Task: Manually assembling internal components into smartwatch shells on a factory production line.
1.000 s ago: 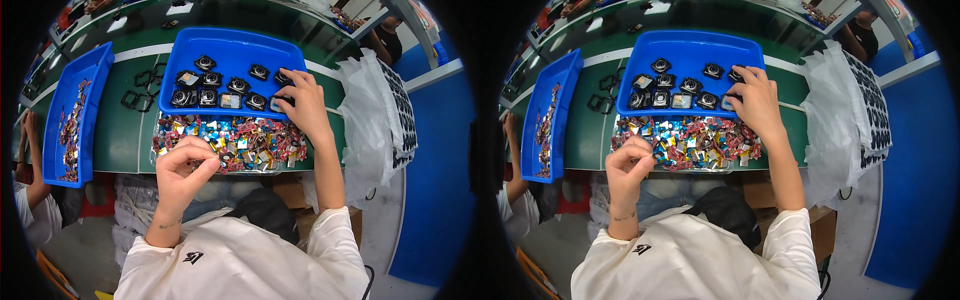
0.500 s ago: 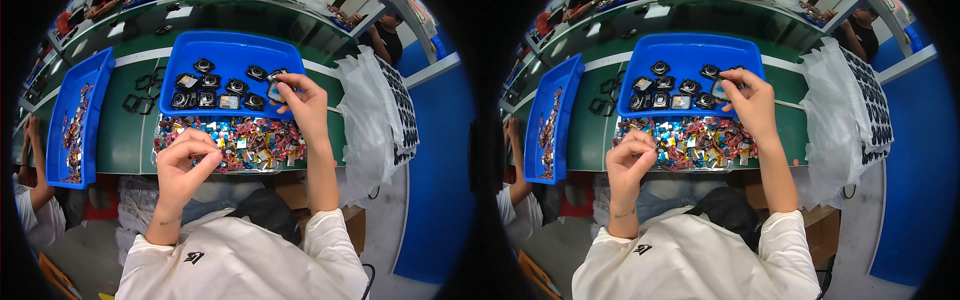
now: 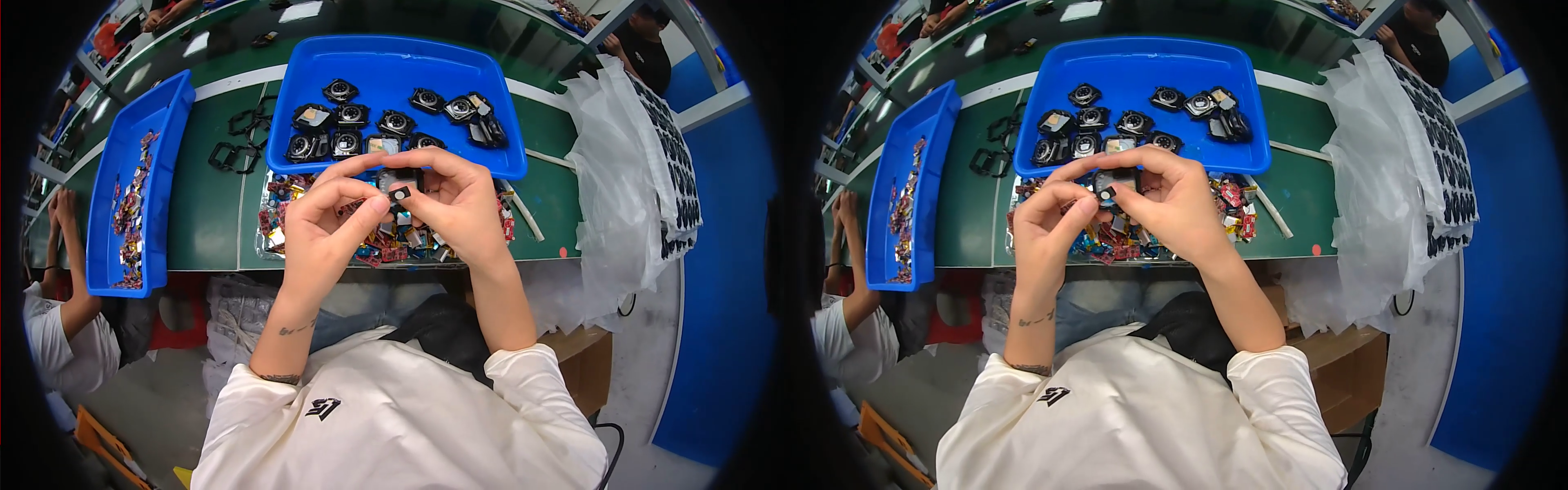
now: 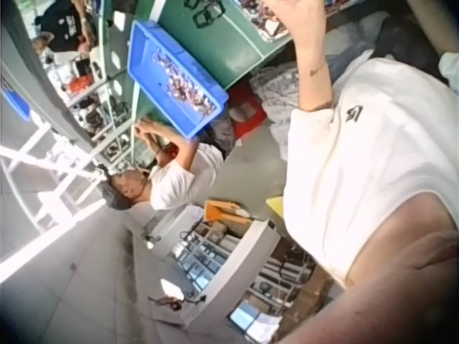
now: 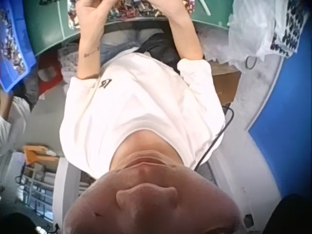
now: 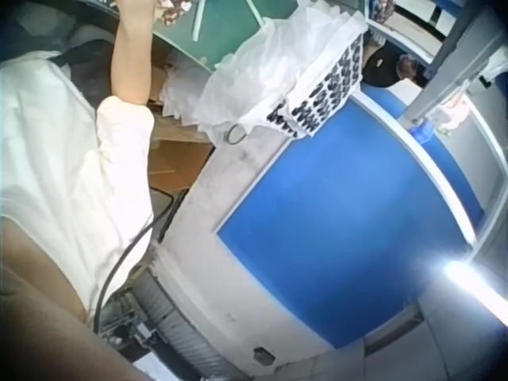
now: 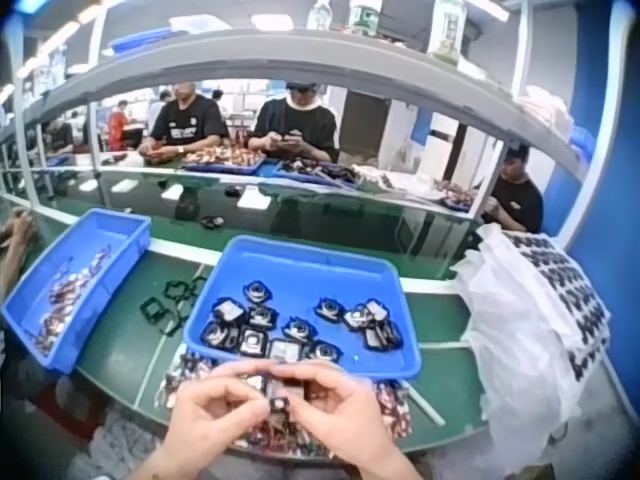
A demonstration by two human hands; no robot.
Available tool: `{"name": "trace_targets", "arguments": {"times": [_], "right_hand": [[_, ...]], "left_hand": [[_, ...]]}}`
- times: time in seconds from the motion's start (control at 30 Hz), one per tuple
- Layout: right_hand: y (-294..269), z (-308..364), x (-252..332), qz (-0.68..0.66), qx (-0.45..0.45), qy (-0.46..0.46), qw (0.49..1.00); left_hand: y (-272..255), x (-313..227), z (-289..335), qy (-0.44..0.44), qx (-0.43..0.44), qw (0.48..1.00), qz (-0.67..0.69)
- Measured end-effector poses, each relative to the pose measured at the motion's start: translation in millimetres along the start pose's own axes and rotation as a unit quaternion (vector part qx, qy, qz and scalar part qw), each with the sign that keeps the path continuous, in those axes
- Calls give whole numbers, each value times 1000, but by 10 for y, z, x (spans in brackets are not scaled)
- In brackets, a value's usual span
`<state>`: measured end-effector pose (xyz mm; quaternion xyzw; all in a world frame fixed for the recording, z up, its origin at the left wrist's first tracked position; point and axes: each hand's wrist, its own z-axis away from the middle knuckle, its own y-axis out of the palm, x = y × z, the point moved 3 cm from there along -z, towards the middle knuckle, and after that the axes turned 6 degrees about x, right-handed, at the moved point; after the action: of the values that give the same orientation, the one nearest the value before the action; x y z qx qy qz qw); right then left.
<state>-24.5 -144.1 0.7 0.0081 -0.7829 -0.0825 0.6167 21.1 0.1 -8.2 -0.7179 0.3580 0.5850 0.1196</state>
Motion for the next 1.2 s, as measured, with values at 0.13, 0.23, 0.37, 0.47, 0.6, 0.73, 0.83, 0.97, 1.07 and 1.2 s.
{"name": "trace_targets", "arguments": {"times": [0.13, 0.23, 0.37, 0.47, 0.6, 0.73, 0.83, 0.97, 1.07, 1.2], "right_hand": [[22, 5, -15, 36, 18, 20, 999], [31, -6, -29, 27, 18, -4, 999], [57, -10, -16, 13, 12, -34, 999], [86, -11, -16, 1, 11, -24, 1000], [97, -18, -38, -6, 19, -34, 999], [94, -13, -33, -2, 17, -29, 999], [115, -6, -35, -8, 16, -35, 999], [168, 18, 15, -79, -47, -42, 995], [115, 45, -12, -21, -10, -38, 999], [99, 30, -79, 2, -23, -22, 1000]], "left_hand": [[-22, -7, 12, -15, 10, 1000, 26], [-4, 6, 36, -5, -4, 1000, 30], [-8, 13, 46, -17, -10, 999, 35], [-3, 8, 47, -12, -20, 999, 31], [-14, 35, 63, 3, -23, 999, 23], [7, 48, 72, 24, -26, 999, 33], [45, 62, 88, 41, -32, 999, 15], [26, 64, 94, 105, -47, 993, -29], [0, 78, 102, 78, -65, 995, 9], [10, 102, 123, 71, -53, 995, 38]]}}
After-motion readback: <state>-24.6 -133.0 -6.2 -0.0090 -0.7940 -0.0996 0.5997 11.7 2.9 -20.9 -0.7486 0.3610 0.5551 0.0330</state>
